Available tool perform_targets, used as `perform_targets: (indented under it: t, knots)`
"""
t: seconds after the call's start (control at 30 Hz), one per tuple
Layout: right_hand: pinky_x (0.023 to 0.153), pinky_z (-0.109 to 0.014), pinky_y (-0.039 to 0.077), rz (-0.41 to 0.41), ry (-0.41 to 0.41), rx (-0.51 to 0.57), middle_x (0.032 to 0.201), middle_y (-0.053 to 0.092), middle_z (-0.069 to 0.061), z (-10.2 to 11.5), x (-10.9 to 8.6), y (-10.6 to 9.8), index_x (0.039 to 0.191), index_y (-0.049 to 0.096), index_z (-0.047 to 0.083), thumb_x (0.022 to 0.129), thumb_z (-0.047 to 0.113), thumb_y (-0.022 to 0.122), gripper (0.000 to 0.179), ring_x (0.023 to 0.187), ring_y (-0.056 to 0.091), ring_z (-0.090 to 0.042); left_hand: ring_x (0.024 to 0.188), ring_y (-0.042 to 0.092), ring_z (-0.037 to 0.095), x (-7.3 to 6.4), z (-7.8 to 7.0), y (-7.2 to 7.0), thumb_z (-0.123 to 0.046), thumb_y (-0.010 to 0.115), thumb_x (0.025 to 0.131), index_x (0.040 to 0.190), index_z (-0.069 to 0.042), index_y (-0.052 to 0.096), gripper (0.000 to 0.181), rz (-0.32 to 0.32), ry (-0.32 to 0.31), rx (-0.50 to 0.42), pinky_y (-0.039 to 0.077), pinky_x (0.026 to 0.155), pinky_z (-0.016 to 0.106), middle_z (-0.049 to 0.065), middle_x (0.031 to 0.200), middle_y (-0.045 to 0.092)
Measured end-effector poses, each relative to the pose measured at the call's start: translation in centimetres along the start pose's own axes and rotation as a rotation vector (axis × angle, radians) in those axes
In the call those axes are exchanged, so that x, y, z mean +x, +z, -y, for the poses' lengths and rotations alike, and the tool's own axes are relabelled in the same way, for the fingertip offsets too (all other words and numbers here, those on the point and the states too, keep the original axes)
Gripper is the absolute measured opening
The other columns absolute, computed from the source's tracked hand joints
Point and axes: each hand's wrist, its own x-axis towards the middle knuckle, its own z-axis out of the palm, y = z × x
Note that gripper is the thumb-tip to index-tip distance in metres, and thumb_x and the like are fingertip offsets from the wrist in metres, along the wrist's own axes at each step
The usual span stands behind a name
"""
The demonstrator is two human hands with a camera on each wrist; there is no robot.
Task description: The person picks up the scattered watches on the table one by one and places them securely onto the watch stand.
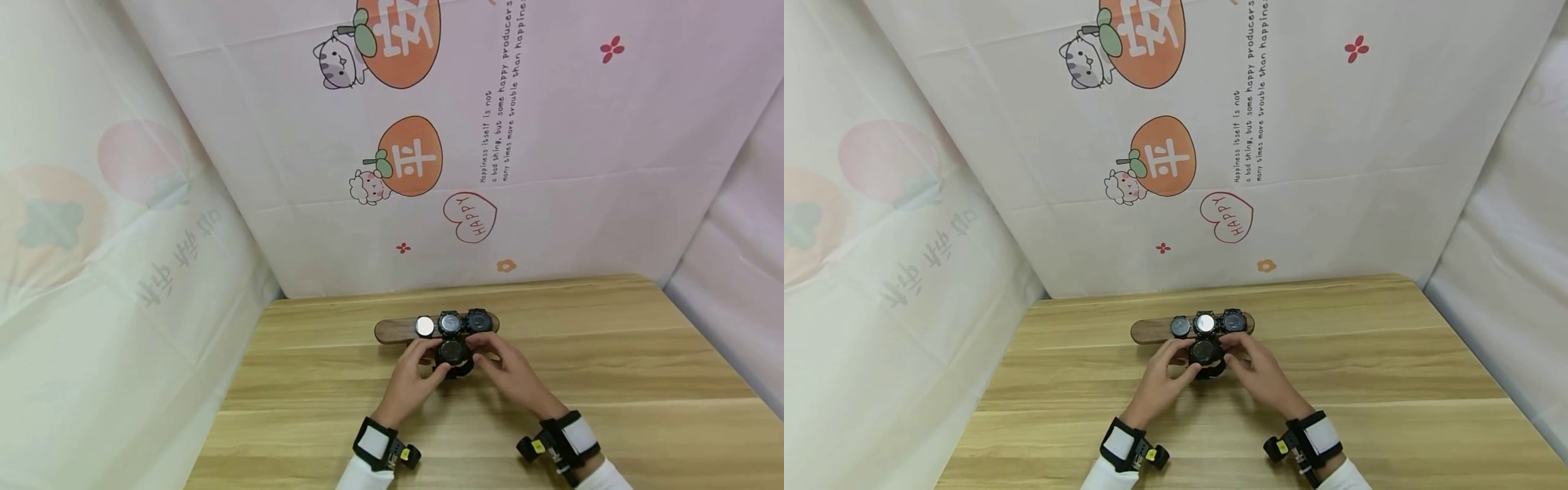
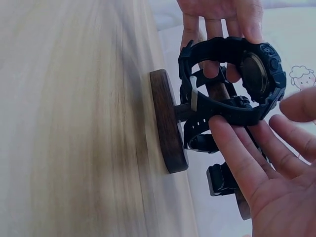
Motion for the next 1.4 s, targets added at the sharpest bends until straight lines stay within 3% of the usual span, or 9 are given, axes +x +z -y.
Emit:
perform_targets:
  t: [0.17, 0.4, 0.77, 1.13, 1.4]
  knots:
    - [0.093, -0.033, 0.064, -0.007, -0.005, -0.032, 0.136, 0.068, -0.018, -0.09, -0.04, 0.05, 0.139, 0.063, 0.008, 0.114, 0.015, 0.052, 0.028, 0.121, 0.068, -0.029, 0.117, 0.066, 0.015, -0.05, -0.15, -0.15, -0.033, 0.074, 0.103, 0.144, -0.017, 0.063, 0.045, 0.004, -0.021, 0.0, 0.06, 0.1, 0.04, 0.002, 0.14, 0.064]
    - [0.091, -0.026, 0.063, 0.008, -0.001, -0.046, 0.132, 0.068, -0.014, -0.32, -0.06, 0.12, 0.142, 0.062, 0.011, 0.11, 0.014, 0.06, 0.032, 0.114, 0.065, -0.014, 0.122, 0.065, 0.017, -0.15, -0.33, -0.24, -0.031, 0.075, 0.102, 0.142, -0.017, 0.063, 0.043, 0.002, -0.01, -0.034, 0.059, 0.104, 0.041, 0.002, 0.141, 0.062]
    - [0.086, -0.026, 0.064, 0.045, -0.043, -0.039, 0.117, 0.068, -0.008, -0.04, -0.3, 0.15, 0.148, 0.06, 0.012, 0.107, 0.013, 0.065, 0.041, 0.107, 0.064, -0.012, 0.123, 0.065, 0.019, -0.34, -0.11, -0.41, -0.025, 0.072, 0.104, 0.132, -0.02, 0.069, 0.029, -0.052, 0.024, -0.07, 0.059, 0.103, 0.046, -0.001, 0.137, 0.063]
    - [0.085, -0.039, 0.067, 0.085, -0.024, 0.035, 0.114, 0.067, -0.011, -0.1, -0.28, 0.34, 0.147, 0.057, 0.01, 0.107, 0.012, 0.066, 0.042, 0.105, 0.067, -0.014, 0.13, 0.063, 0.02, -0.5, -0.03, -0.62, -0.027, 0.071, 0.105, 0.141, -0.019, 0.068, 0.037, -0.033, 0.037, -0.071, 0.059, 0.104, 0.047, -0.001, 0.143, 0.064]
    - [0.083, -0.032, 0.066, 0.063, -0.045, 0.009, 0.117, 0.068, -0.011, 0.04, -0.39, 0.58, 0.145, 0.057, 0.01, 0.105, 0.014, 0.068, 0.042, 0.107, 0.067, -0.012, 0.134, 0.059, 0.023, -0.67, 0.02, -0.53, -0.031, 0.08, 0.098, 0.147, -0.017, 0.063, 0.054, 0.013, 0.025, -0.073, 0.058, 0.105, 0.049, 0.005, 0.149, 0.054]
